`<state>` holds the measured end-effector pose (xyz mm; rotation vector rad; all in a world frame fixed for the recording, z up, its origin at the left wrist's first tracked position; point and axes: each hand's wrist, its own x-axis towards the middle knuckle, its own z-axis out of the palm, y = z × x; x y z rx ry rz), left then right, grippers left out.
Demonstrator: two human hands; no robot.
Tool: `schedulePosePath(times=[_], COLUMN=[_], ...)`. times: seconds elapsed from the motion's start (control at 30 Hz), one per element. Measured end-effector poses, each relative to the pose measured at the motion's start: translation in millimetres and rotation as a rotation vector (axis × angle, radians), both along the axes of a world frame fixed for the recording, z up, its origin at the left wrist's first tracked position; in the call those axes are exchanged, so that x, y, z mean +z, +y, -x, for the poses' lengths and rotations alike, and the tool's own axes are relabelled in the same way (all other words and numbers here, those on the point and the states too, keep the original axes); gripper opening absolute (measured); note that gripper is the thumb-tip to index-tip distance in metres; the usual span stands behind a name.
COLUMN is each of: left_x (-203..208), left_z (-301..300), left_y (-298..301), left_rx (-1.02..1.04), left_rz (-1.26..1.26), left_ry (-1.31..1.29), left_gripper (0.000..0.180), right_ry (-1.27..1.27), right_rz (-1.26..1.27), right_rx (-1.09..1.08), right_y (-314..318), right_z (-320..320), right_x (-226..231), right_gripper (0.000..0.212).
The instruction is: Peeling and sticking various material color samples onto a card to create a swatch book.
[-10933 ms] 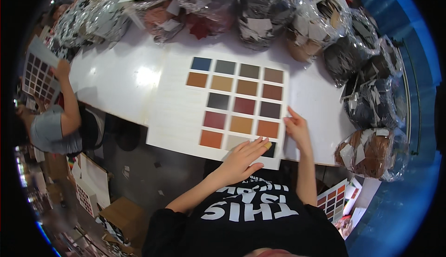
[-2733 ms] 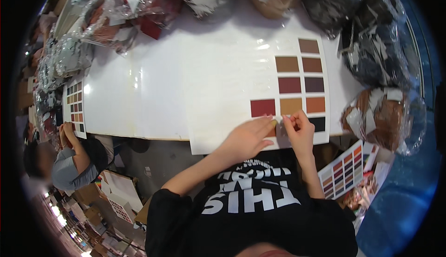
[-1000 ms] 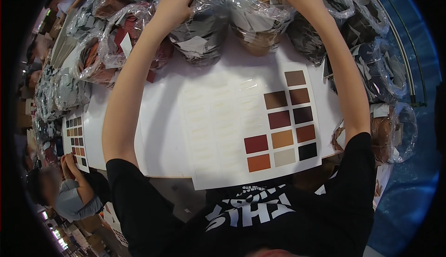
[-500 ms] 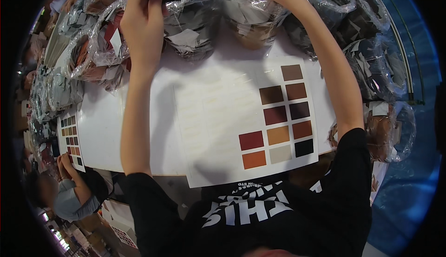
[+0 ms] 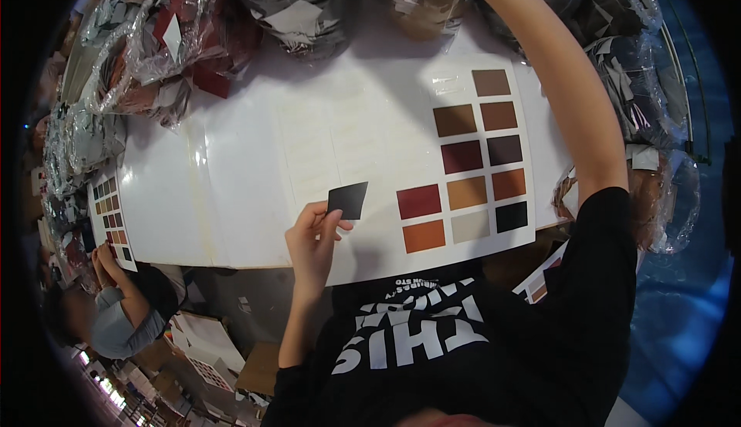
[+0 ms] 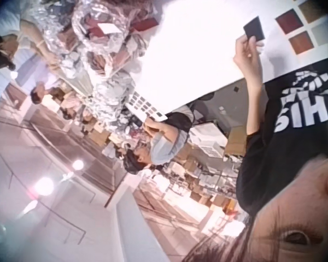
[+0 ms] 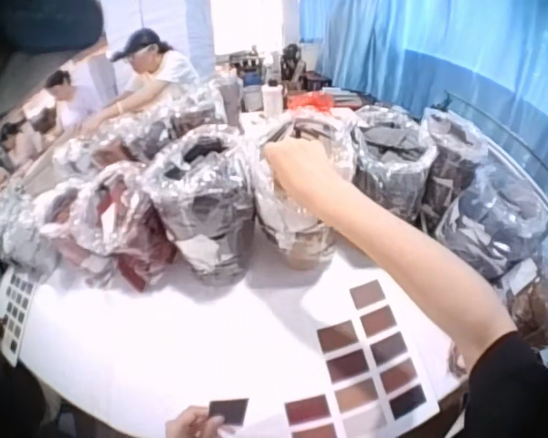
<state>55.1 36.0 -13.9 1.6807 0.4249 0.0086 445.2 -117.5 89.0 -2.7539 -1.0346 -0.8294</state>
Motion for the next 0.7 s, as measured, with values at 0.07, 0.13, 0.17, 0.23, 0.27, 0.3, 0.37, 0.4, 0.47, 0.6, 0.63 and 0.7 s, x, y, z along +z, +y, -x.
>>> schedulePosePath(times=[0.07,0.13,0.17,0.23,0.27,0.3,0.37,0.4,0.47,0.6,0.63,0.7], left_x=[-5,-7,-6,-2,0,1,4,5,6,4,3,4], left_z=[14,23,25,23,21,18,15,13,13,16,15,13], left_y=[-7,-15,-18,-26,-29,-31,-32,-32,-32,-28,-28,-30], left_rx=[0.011,-0.017,-0.049,-0.107,-0.106,-0.14,-0.181,-0.196,-0.209,-0.194,-0.209,-0.222], left_rz=[0.009,0.017,0.019,0.022,0.023,0.01,-0.002,-0.023,-0.039,-0.043,-0.044,-0.04], left_ry=[0.055,0.097,0.093,0.091,0.09,0.088,0.084,0.062,0.038,0.079,0.086,0.095], left_gripper=[0.008,0.009,0.009,0.009,0.009,0.009,0.009,0.009,0.009,0.009,0.009,0.009], right_ry=[-0.001,0.594,0.791,0.854,0.917,0.916,0.689,0.687,-0.073,0.039,0.036,-0.017], right_rz=[-0.076,-0.542,-0.611,-0.633,-0.655,-0.654,-0.588,-0.588,-0.437,-0.209,-0.206,-0.244], right_rx=[-0.004,0.061,0.054,0.1,0.142,0.142,0.164,0.161,0.183,-0.079,-0.082,0.086], right_y=[1,-6,-10,-15,-16,-15,-13,-16,-23,-44,-45,-47], right_z=[-4,-24,-30,-34,-32,-29,-21,-24,-28,4,3,-6], right_x=[-5,-11,-10,-8,-6,-4,0,-1,0,34,32,17], right_gripper=[0.011,0.011,0.012,0.011,0.01,0.01,0.008,0.008,0.008,0.009,0.009,0.01])
